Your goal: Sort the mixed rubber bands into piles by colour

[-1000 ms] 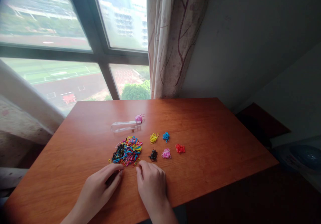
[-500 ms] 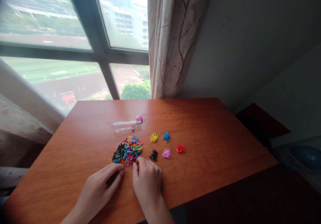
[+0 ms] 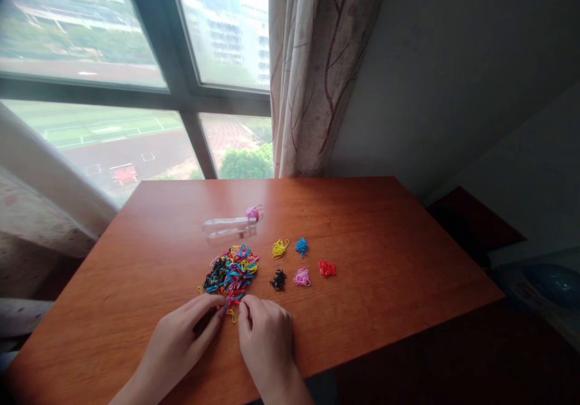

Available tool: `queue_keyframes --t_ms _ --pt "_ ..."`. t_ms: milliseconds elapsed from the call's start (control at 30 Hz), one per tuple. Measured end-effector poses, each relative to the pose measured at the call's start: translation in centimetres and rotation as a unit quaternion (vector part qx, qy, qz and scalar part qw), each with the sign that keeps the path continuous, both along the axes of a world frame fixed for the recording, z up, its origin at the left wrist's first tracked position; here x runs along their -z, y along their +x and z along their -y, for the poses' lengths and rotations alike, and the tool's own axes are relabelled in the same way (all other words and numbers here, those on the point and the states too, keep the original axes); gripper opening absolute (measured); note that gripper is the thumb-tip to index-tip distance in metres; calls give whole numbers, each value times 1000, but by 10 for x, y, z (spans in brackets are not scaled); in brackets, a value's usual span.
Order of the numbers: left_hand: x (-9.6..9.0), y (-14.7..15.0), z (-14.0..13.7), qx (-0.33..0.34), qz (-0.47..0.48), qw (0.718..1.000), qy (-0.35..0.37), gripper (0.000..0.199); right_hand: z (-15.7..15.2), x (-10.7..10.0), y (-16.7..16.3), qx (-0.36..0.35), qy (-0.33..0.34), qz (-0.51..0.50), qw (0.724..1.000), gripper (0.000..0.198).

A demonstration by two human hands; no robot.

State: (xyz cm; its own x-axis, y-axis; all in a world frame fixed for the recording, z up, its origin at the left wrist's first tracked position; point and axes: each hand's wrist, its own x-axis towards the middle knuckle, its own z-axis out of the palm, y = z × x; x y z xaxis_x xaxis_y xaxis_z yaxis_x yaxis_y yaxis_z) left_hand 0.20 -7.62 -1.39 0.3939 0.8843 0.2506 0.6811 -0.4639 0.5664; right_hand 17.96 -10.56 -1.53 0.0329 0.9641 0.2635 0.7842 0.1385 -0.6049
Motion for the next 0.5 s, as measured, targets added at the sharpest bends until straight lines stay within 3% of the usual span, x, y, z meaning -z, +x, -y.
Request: queue_keyframes --t_ms 500 --pt "0 0 0 0 -3 1000 14 15 4 -4 15 -10 -11 -71 997 23"
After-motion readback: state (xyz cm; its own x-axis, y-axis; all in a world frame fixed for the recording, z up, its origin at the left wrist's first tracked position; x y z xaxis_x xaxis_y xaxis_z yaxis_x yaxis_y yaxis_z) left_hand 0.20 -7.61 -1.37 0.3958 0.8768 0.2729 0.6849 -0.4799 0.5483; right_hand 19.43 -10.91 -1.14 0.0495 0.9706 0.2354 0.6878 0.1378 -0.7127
